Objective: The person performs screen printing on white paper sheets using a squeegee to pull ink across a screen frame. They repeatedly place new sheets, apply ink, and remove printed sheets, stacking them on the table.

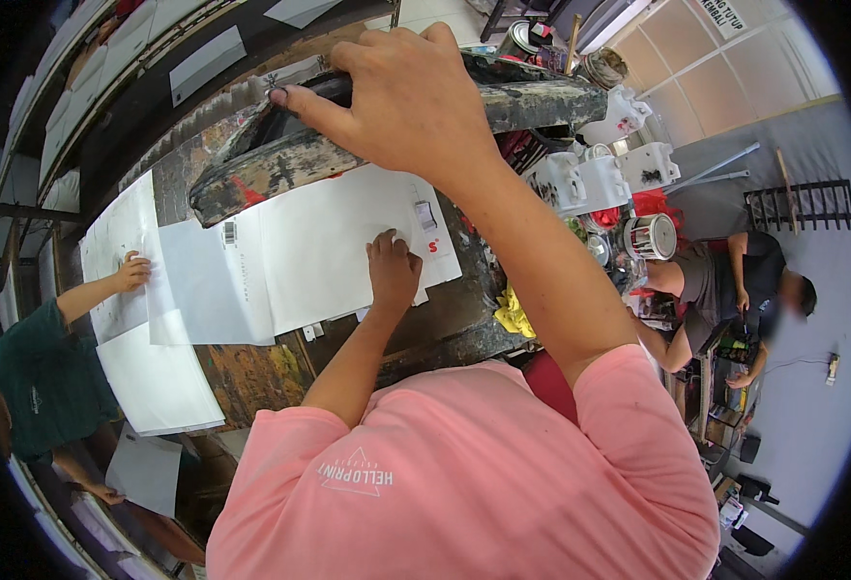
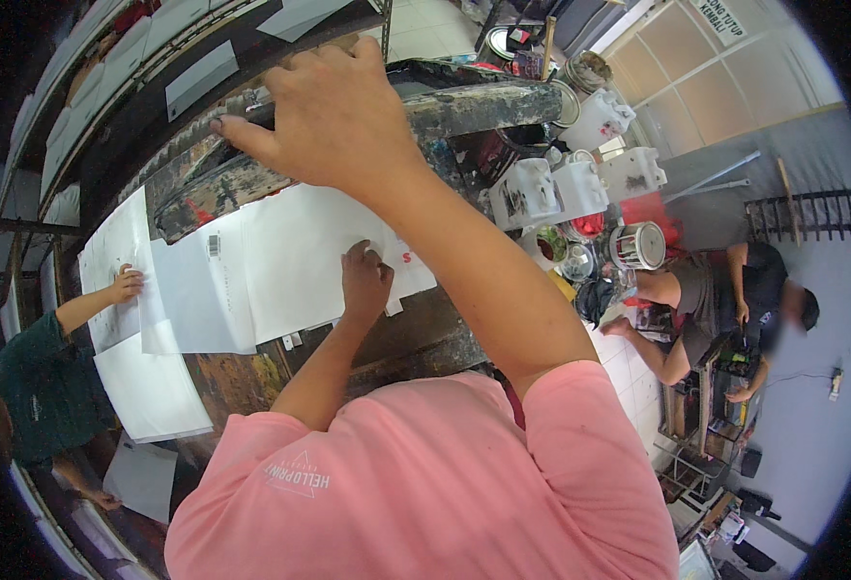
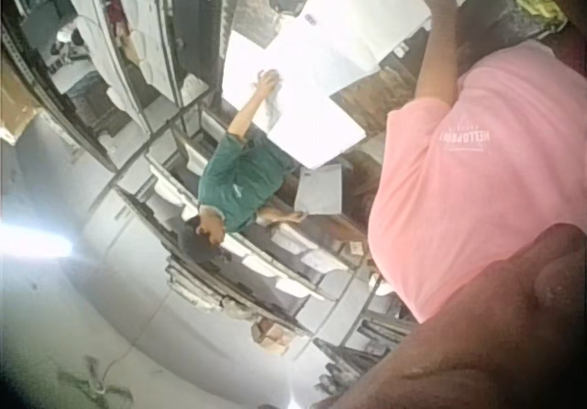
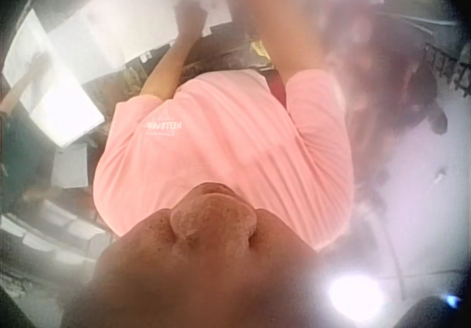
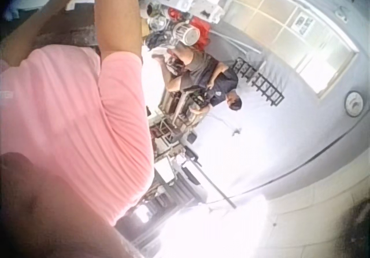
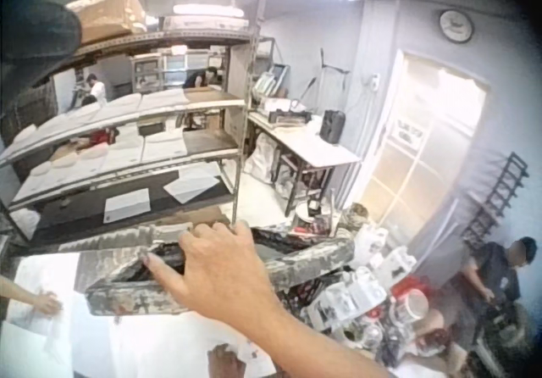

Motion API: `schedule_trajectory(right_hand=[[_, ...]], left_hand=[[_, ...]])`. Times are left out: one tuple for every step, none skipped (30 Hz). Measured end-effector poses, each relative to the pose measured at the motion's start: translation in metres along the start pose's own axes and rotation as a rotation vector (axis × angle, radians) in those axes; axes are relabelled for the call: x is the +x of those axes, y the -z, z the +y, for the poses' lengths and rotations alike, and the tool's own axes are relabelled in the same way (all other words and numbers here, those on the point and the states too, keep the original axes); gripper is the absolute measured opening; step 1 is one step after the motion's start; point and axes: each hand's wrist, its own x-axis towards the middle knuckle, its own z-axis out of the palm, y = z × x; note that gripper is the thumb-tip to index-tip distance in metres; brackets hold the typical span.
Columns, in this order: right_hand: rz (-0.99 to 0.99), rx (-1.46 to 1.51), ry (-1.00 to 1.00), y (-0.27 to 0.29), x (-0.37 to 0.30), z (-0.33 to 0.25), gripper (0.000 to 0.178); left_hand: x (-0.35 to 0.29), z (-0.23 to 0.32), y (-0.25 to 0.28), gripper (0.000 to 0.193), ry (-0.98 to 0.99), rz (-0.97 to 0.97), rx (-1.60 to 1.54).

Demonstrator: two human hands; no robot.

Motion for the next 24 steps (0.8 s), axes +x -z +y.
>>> schedule_trajectory(right_hand=[[0.024, 0.003, 0.008, -0.001, -0.001, 0.000, 0.066], [-0.001, -0.021, -0.004, -0.001, -0.002, 0.001, 0.066], [-0.030, -0.042, -0.016, -0.001, -0.004, 0.002, 0.065], [-0.058, -0.062, -0.027, -0.002, -0.006, 0.004, 0.065], [-0.049, -0.066, -0.019, -0.001, -0.006, 0.002, 0.065], [-0.035, -0.065, -0.005, -0.001, -0.006, 0.000, 0.065], [-0.022, -0.064, 0.009, 0.000, -0.006, -0.003, 0.065], [-0.047, -0.079, 0.005, 0.003, -0.007, -0.003, 0.065], [-0.076, -0.090, 0.000, 0.004, -0.007, -0.003, 0.065], [-0.105, -0.102, -0.004, 0.005, -0.008, -0.004, 0.066], [-0.057, -0.100, 0.038, 0.001, -0.012, 0.000, 0.066], [-0.046, -0.104, 0.046, 0.000, -0.015, 0.002, 0.066], [-0.035, -0.106, 0.052, -0.002, -0.018, 0.004, 0.066], [-0.027, -0.101, 0.061, -0.004, -0.021, 0.002, 0.066], [-0.016, -0.090, 0.064, -0.006, -0.021, 0.003, 0.066], [-0.005, -0.079, 0.068, -0.006, -0.019, 0.006, 0.066], [0.013, -0.070, 0.077, -0.006, -0.015, 0.006, 0.066], [0.015, -0.070, 0.072, -0.005, -0.013, 0.005, 0.066], [0.017, -0.070, 0.066, -0.004, -0.011, 0.003, 0.066], [0.018, -0.072, 0.060, -0.004, -0.009, 0.003, 0.066], [0.020, -0.078, 0.065, -0.003, -0.008, 0.004, 0.065], [0.022, -0.084, 0.070, -0.003, -0.006, 0.005, 0.065], [0.023, -0.085, 0.074, -0.004, -0.006, 0.004, 0.064], [0.014, -0.082, 0.076, -0.004, -0.005, 0.004, 0.064]], left_hand=[[-0.001, -0.002, 0.002, 0.022, 0.031, 0.032, -0.118], [0.000, 0.001, 0.010, 0.021, 0.010, 0.025, -0.157], [0.000, 0.008, 0.023, 0.021, -0.005, 0.016, -0.196], [-0.001, 0.012, 0.031, 0.021, -0.020, 0.008, -0.235], [-0.004, 0.012, 0.029, 0.024, -0.040, -0.022, -0.192], [-0.004, 0.007, 0.022, 0.028, -0.057, -0.045, -0.147], [-0.005, 0.002, 0.016, 0.032, -0.073, -0.069, -0.100], [-0.007, -0.003, 0.014, 0.036, -0.107, -0.043, -0.091], [-0.013, -0.008, 0.015, 0.041, -0.138, -0.019, -0.082], [-0.021, -0.014, 0.017, 0.045, -0.167, 0.005, -0.072], [-0.031, -0.020, 0.022, 0.054, -0.140, 0.009, -0.001], [-0.045, -0.027, 0.029, 0.055, -0.092, 0.026, 0.034], [-0.058, -0.031, 0.038, 0.057, -0.058, 0.027, 0.128], [-0.070, -0.035, 0.045, 0.059, -0.017, 0.027, 0.225], [-0.076, -0.040, 0.044, 0.060, -0.018, 0.011, 0.268], [-0.081, -0.044, 0.042, 0.060, -0.020, -0.006, 0.311], [-0.082, -0.047, 0.041, 0.061, -0.024, -0.014, 0.355], [-0.083, -0.048, 0.040, 0.062, -0.029, -0.016, 0.343], [-0.085, -0.049, 0.038, 0.062, -0.036, -0.019, 0.332], [-0.085, -0.049, 0.037, 0.063, -0.042, -0.023, 0.318], [-0.084, -0.048, 0.037, 0.063, -0.038, -0.038, 0.309], [-0.083, -0.048, 0.036, 0.064, -0.034, -0.053, 0.301], [-0.086, -0.049, 0.037, 0.065, -0.026, -0.069, 0.295], [-0.087, -0.049, 0.037, 0.065, -0.024, -0.069, 0.287]])
